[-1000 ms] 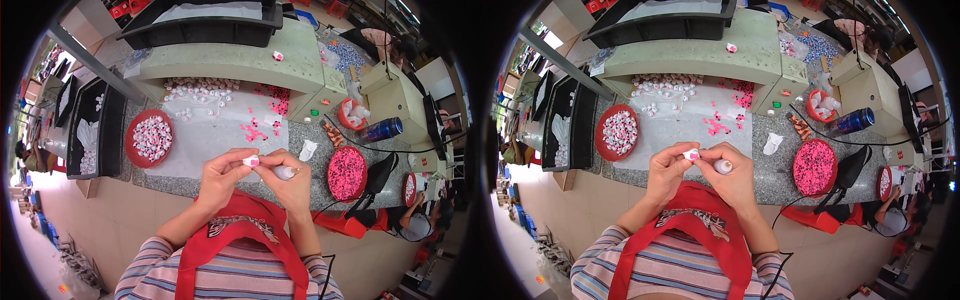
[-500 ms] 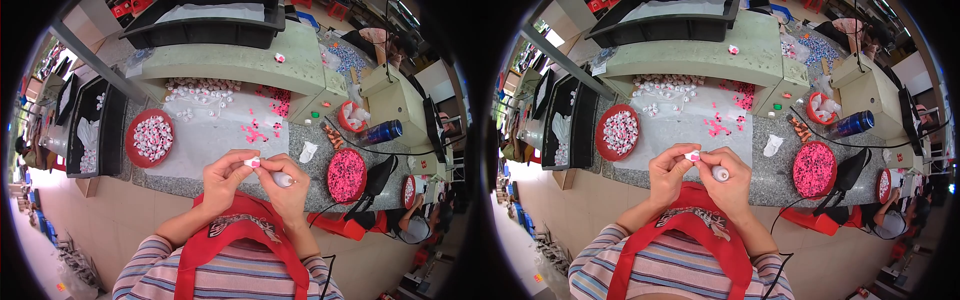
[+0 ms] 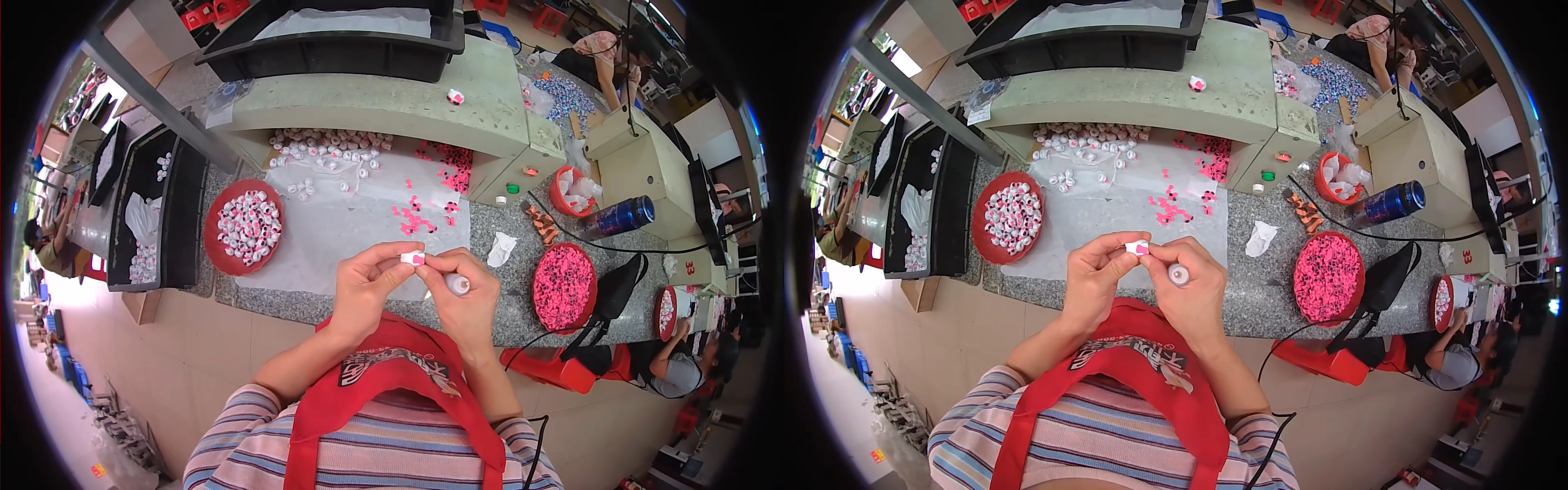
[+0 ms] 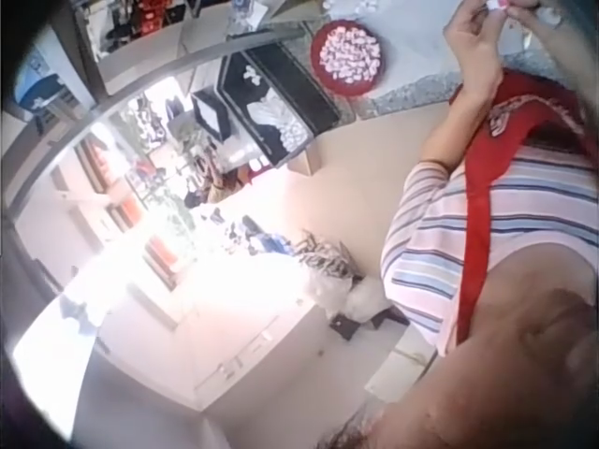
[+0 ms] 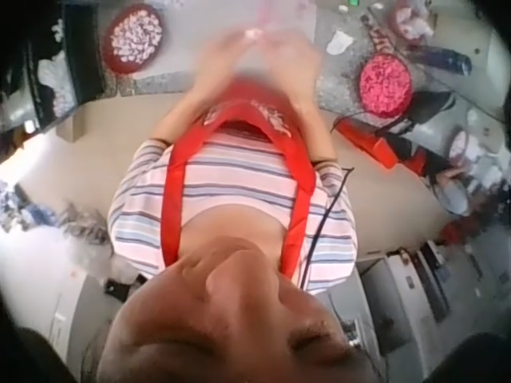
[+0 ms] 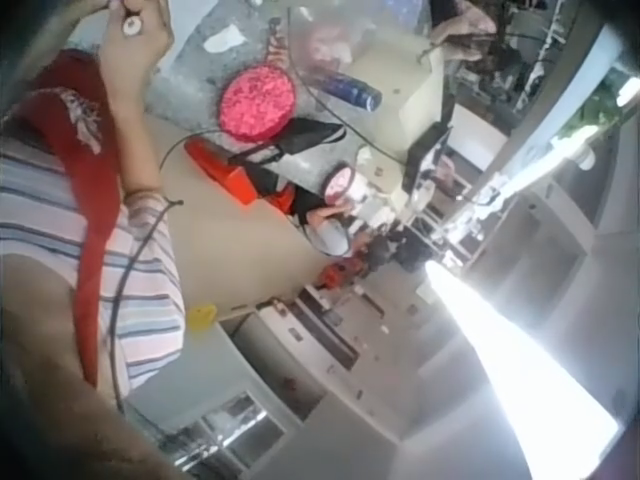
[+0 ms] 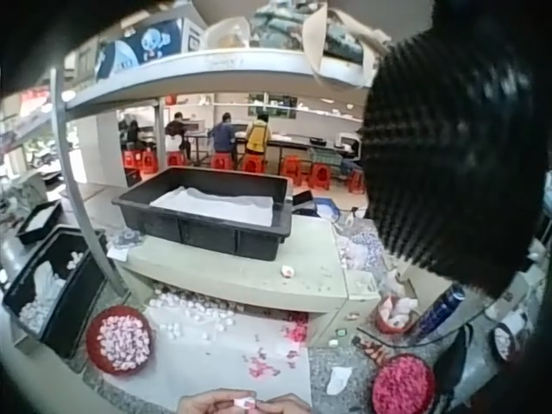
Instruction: Assembling small plastic figurines by applying glue to white figurine heads and attaching pink bows.
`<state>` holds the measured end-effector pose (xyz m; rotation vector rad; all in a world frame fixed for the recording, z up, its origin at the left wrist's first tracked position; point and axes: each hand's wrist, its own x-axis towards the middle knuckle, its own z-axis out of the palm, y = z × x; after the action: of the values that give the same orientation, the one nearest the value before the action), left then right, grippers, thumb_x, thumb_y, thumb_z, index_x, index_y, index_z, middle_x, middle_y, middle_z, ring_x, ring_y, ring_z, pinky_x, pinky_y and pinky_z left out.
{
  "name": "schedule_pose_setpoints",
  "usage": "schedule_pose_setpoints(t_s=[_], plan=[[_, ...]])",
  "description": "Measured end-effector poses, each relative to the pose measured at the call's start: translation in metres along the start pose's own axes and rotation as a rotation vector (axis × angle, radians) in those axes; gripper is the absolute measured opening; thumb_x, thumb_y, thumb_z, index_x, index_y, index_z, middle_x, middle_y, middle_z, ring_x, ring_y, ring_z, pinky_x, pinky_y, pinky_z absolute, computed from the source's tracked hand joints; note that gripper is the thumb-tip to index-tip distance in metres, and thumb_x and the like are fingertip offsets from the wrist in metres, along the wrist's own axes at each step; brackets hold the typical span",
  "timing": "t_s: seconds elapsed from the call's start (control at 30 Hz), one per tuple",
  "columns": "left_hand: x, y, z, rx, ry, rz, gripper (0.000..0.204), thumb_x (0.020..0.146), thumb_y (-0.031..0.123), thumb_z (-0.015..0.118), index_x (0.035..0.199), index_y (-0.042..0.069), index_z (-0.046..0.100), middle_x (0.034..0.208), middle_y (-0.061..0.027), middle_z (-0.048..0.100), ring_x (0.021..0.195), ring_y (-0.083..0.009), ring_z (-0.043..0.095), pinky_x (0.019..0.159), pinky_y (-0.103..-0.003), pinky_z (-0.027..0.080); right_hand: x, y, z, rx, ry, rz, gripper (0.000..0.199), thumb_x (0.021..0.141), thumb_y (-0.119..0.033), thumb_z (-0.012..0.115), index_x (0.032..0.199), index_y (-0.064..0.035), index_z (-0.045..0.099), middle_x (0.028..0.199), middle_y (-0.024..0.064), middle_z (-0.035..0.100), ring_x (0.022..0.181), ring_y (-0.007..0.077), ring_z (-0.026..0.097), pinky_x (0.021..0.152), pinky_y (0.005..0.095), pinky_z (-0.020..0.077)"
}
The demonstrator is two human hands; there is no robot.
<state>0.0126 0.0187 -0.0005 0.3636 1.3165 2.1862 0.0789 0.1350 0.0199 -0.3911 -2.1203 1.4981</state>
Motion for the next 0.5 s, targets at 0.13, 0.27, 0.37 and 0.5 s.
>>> schedule_pose_setpoints(t_s=[0.13, 0.27, 0.37, 0.5], plan=[[0.005, 0.008, -0.002, -0.291, 0.051, -0.176, 0.025, 0.081, 0.004, 0.055, 0.105, -0.003, 0.052, 0.096, -0.0124, 0.059, 0.086, -0.0143, 0.057, 0.077, -0.026, 0.047, 0.006, -0.004, 0.000, -0.031, 0.057, -0.052, 0.023, 0.064, 0.005, 0.068, 0.084, -0.0020, 0.061, 0.083, 0.0075, 0.058, 0.064, 0.0100, 0.054, 0.055, 0.0207, 0.0421], [0.003, 0.012, -0.004, -0.230, -0.009, -0.173, 0.026, 0.081, 0.004, 0.055, 0.106, -0.002, 0.051, 0.092, -0.0104, 0.060, 0.082, -0.0127, 0.058, 0.072, -0.024, 0.048, 0.007, 0.001, -0.005, 0.101, -0.122, -0.212, 0.027, 0.062, 0.007, 0.067, 0.086, -0.0030, 0.061, 0.092, 0.0084, 0.056, 0.072, 0.0133, 0.056, 0.060, 0.0232, 0.0455], [0.002, 0.015, -0.006, -0.030, -0.037, -0.124, 0.024, 0.081, 0.005, 0.056, 0.104, -0.001, 0.051, 0.090, -0.0123, 0.060, 0.080, -0.0136, 0.059, 0.068, -0.023, 0.049, 0.007, 0.004, -0.006, 0.126, -0.131, -0.262, 0.028, 0.064, 0.008, 0.067, 0.088, -0.0036, 0.061, 0.086, 0.0076, 0.056, 0.071, 0.0126, 0.058, 0.057, 0.0219, 0.0466], [-0.005, 0.019, -0.005, 0.078, -0.098, 0.015, 0.021, 0.080, 0.005, 0.058, 0.099, -0.003, 0.055, 0.087, -0.0122, 0.060, 0.072, -0.0145, 0.060, 0.060, -0.022, 0.050, 0.005, -0.003, -0.009, 0.365, -0.188, -0.057, 0.024, 0.066, 0.009, 0.064, 0.088, -0.0002, 0.060, 0.087, 0.0084, 0.056, 0.071, 0.0138, 0.059, 0.058, 0.0220, 0.0473]])
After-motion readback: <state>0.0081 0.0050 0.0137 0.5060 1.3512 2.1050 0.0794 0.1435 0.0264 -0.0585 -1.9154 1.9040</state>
